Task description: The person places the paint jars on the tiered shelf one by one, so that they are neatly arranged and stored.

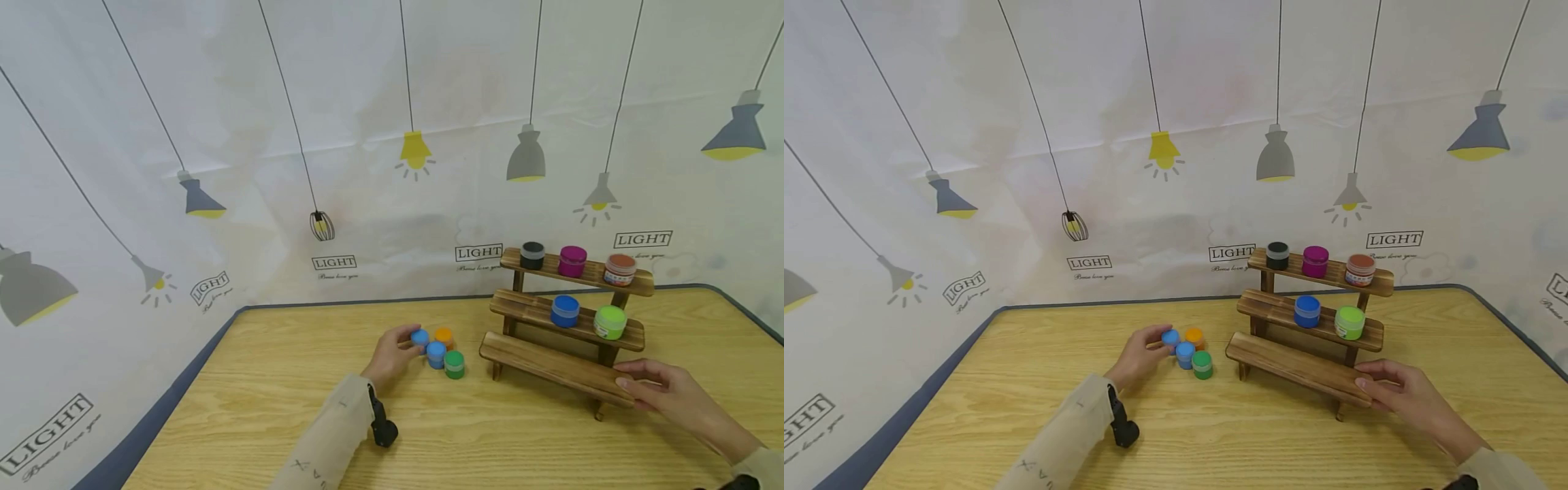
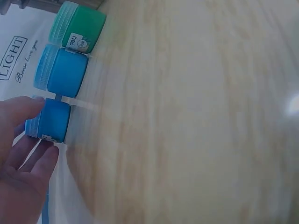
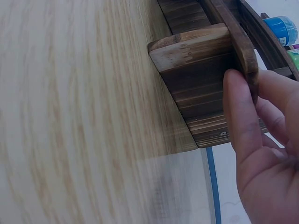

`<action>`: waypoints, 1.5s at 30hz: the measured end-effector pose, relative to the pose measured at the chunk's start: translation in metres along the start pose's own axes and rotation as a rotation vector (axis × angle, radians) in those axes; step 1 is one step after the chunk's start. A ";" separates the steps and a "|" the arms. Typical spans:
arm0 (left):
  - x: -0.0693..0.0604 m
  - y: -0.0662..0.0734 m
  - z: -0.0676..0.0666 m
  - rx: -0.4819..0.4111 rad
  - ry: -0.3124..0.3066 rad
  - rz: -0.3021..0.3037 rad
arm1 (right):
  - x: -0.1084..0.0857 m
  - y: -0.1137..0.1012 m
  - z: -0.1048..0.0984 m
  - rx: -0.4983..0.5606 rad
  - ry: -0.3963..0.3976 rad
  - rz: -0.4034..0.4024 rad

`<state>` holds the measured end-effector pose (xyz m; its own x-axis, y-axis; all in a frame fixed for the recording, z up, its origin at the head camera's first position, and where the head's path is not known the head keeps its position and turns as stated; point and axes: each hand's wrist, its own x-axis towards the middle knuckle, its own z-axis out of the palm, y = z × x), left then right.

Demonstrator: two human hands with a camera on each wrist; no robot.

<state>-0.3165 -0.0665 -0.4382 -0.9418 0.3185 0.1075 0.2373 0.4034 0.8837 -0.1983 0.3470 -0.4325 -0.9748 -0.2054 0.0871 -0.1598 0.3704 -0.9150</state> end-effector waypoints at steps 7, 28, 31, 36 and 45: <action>0.002 -0.003 0.001 -0.051 0.018 -0.022 | 0.000 0.000 0.000 0.003 0.001 -0.013; -0.002 -0.008 -0.006 0.017 0.115 -0.020 | 0.001 -0.001 0.001 0.000 -0.002 -0.031; -0.006 -0.010 -0.007 0.024 0.110 -0.006 | 0.001 -0.001 0.001 0.004 -0.005 -0.025; -0.011 -0.011 -0.010 0.027 0.082 0.002 | 0.001 -0.001 0.000 0.003 -0.002 -0.023; -0.022 -0.010 -0.014 0.028 -0.012 0.022 | 0.000 0.000 -0.001 0.009 -0.008 -0.027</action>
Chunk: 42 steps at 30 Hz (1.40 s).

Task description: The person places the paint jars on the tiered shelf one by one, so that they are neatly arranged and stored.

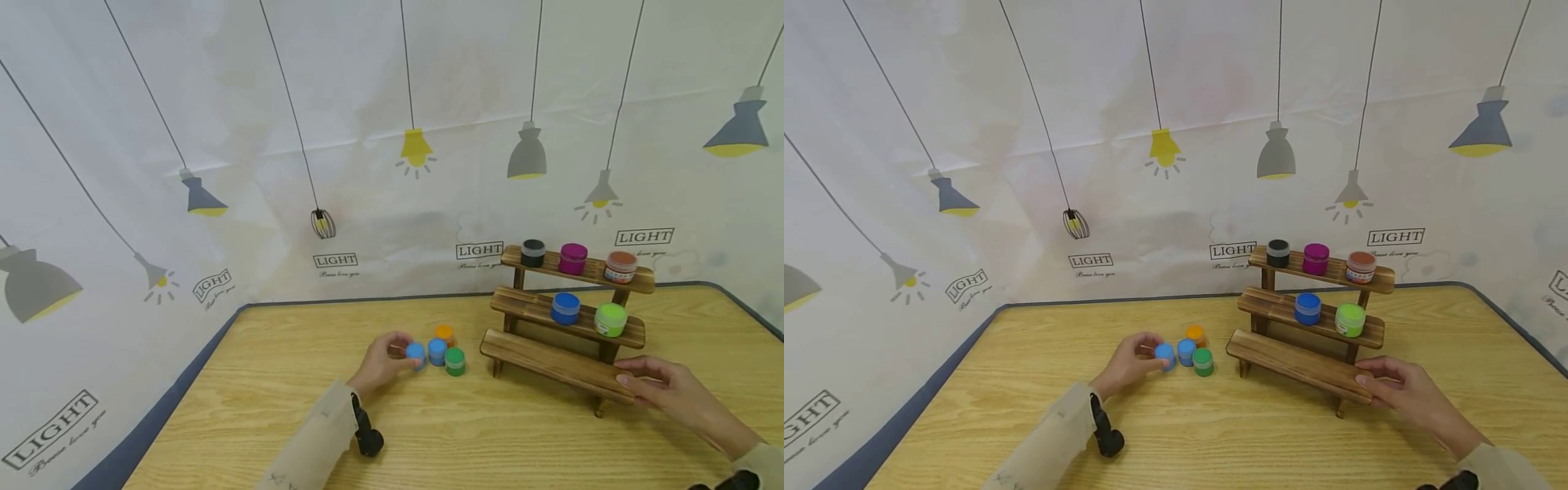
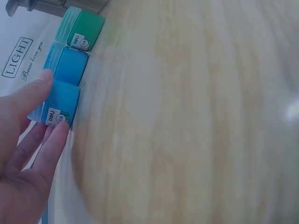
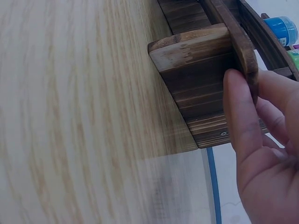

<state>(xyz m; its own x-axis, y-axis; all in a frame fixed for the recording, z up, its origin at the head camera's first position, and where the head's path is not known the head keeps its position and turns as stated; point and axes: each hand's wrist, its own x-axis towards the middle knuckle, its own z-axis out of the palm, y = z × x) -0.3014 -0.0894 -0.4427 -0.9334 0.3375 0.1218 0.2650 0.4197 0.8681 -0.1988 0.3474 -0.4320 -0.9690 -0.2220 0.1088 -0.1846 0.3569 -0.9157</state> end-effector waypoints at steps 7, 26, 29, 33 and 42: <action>-0.009 0.002 -0.005 -0.007 -0.071 0.022 | 0.001 0.001 0.000 -0.012 0.006 0.005; -0.015 0.006 0.003 -0.006 -0.063 -0.004 | 0.000 0.001 -0.001 0.002 -0.011 -0.035; -0.016 0.007 0.003 -0.005 -0.055 -0.013 | 0.000 0.001 0.000 0.003 -0.008 -0.035; -0.017 0.008 0.003 0.001 -0.049 -0.019 | 0.000 0.001 0.000 0.007 -0.006 -0.022; -0.021 0.023 -0.002 -0.033 -0.051 -0.027 | 0.000 0.001 0.000 0.008 -0.003 -0.021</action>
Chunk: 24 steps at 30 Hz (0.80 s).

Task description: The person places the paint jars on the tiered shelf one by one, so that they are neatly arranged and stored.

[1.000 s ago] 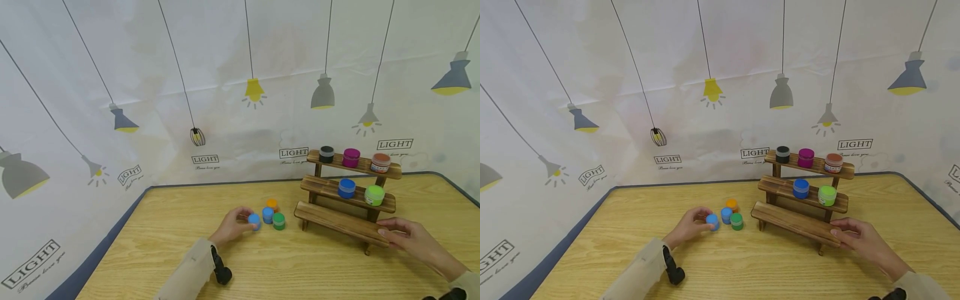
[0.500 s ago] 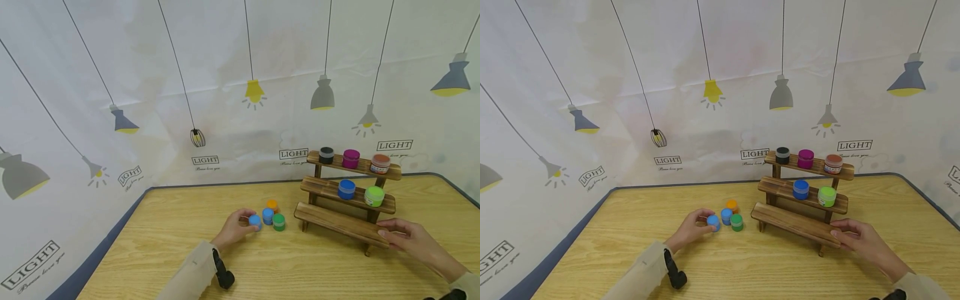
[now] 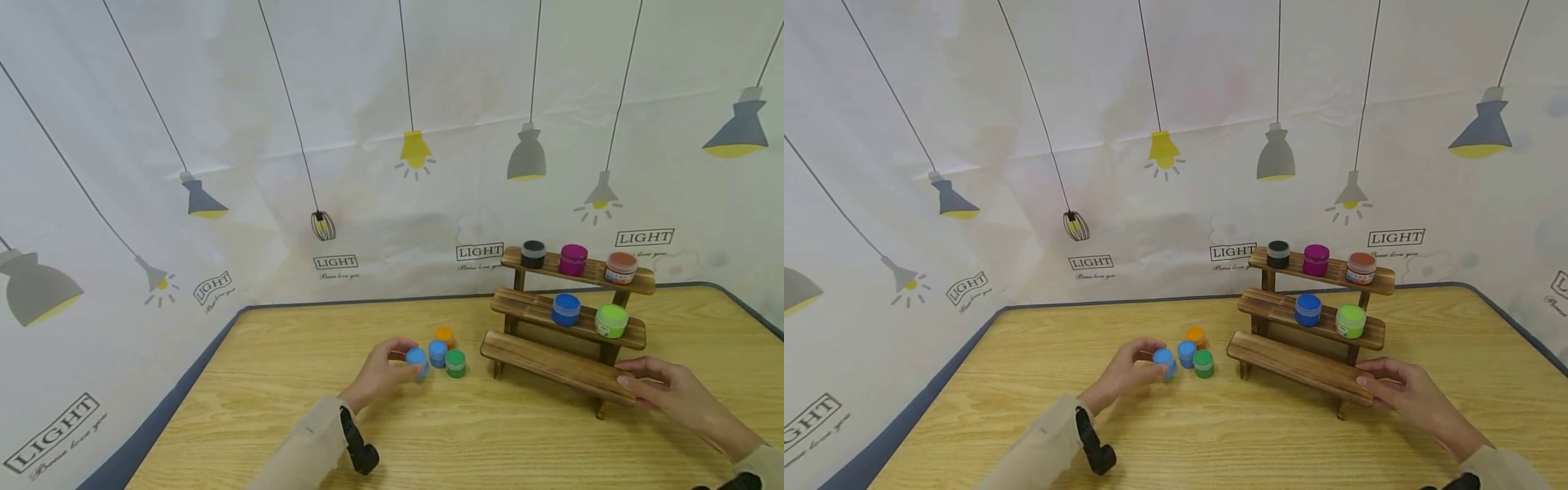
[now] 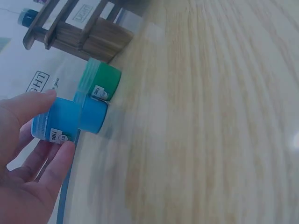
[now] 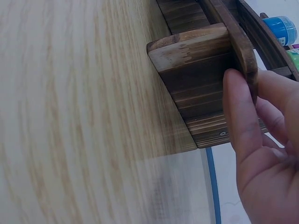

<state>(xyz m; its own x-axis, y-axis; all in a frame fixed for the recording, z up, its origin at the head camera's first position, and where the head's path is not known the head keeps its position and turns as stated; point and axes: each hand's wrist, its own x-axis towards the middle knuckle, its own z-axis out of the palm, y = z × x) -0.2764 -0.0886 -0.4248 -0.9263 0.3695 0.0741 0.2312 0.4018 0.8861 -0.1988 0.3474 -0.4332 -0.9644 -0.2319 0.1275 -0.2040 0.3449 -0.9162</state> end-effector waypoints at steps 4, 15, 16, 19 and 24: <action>0.000 0.007 0.001 -0.016 0.011 0.040 | 0.000 -0.001 -0.001 0.000 -0.004 0.008; -0.002 0.019 0.031 -0.137 -0.015 0.139 | 0.001 -0.001 -0.002 -0.022 -0.003 0.018; -0.002 0.022 0.034 -0.140 -0.016 0.151 | 0.001 -0.001 -0.001 -0.022 0.000 0.021; 0.001 0.030 0.043 -0.134 -0.010 0.169 | 0.000 -0.001 -0.001 -0.021 0.005 0.031; 0.009 0.047 0.053 -0.120 -0.002 0.163 | 0.001 -0.001 0.000 -0.025 0.004 0.026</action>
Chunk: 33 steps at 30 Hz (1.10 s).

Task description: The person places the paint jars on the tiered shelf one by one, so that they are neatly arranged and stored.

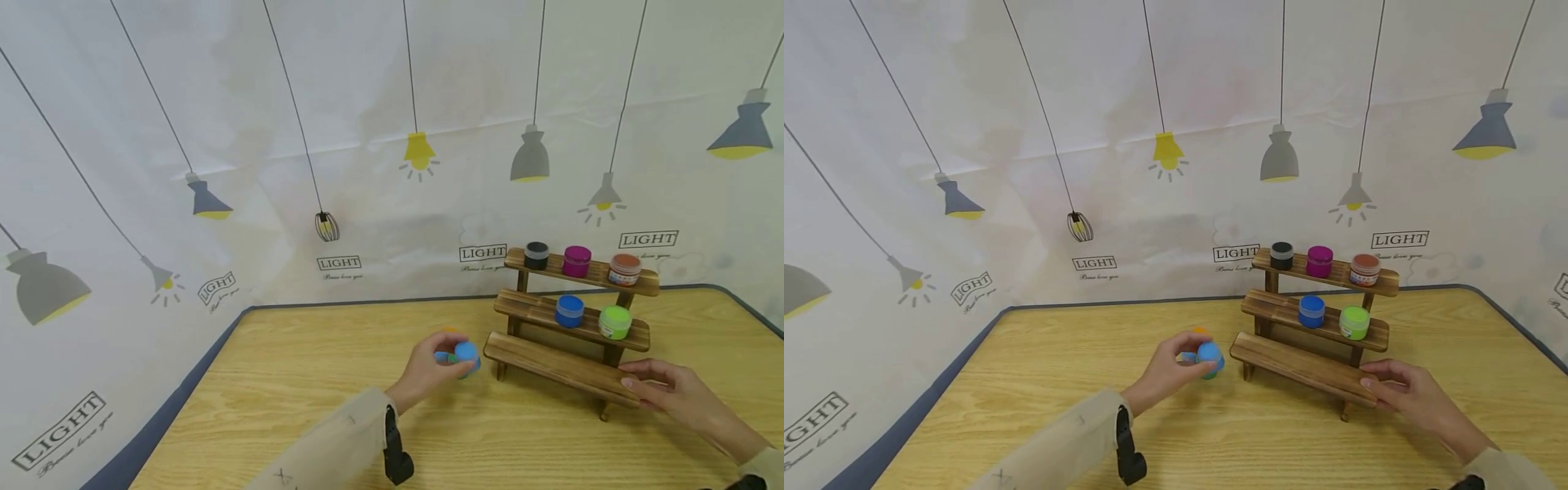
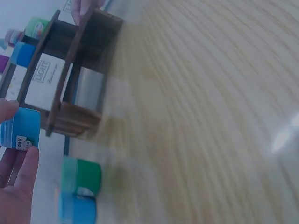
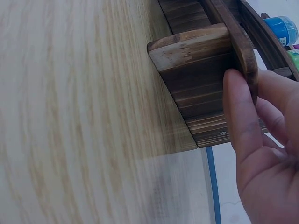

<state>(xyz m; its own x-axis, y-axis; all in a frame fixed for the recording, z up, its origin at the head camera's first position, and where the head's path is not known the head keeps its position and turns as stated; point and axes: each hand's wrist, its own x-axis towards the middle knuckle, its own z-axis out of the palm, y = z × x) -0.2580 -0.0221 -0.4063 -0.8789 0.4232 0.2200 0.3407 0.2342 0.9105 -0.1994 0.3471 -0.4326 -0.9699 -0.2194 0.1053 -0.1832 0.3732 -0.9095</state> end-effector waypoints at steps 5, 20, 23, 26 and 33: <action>0.014 0.021 0.015 0.015 -0.026 0.031 | -0.001 0.000 -0.001 -0.001 0.001 0.004; 0.060 0.065 0.049 0.056 0.033 0.091 | 0.001 0.001 0.000 0.014 -0.013 -0.037; 0.071 0.067 0.051 0.072 0.069 0.100 | 0.001 0.000 -0.001 0.011 -0.012 -0.038; 0.078 0.069 0.053 0.060 0.083 0.079 | 0.001 0.000 -0.001 0.008 -0.006 -0.022; 0.086 0.071 0.057 0.063 0.087 0.049 | 0.001 0.001 -0.002 0.025 -0.020 -0.029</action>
<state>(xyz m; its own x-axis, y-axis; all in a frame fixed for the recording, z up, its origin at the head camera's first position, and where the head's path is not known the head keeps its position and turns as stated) -0.2907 0.0812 -0.3428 -0.8854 0.3583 0.2962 0.4021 0.2706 0.8747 -0.2004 0.3491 -0.4330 -0.9608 -0.2479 0.1240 -0.2069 0.3436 -0.9160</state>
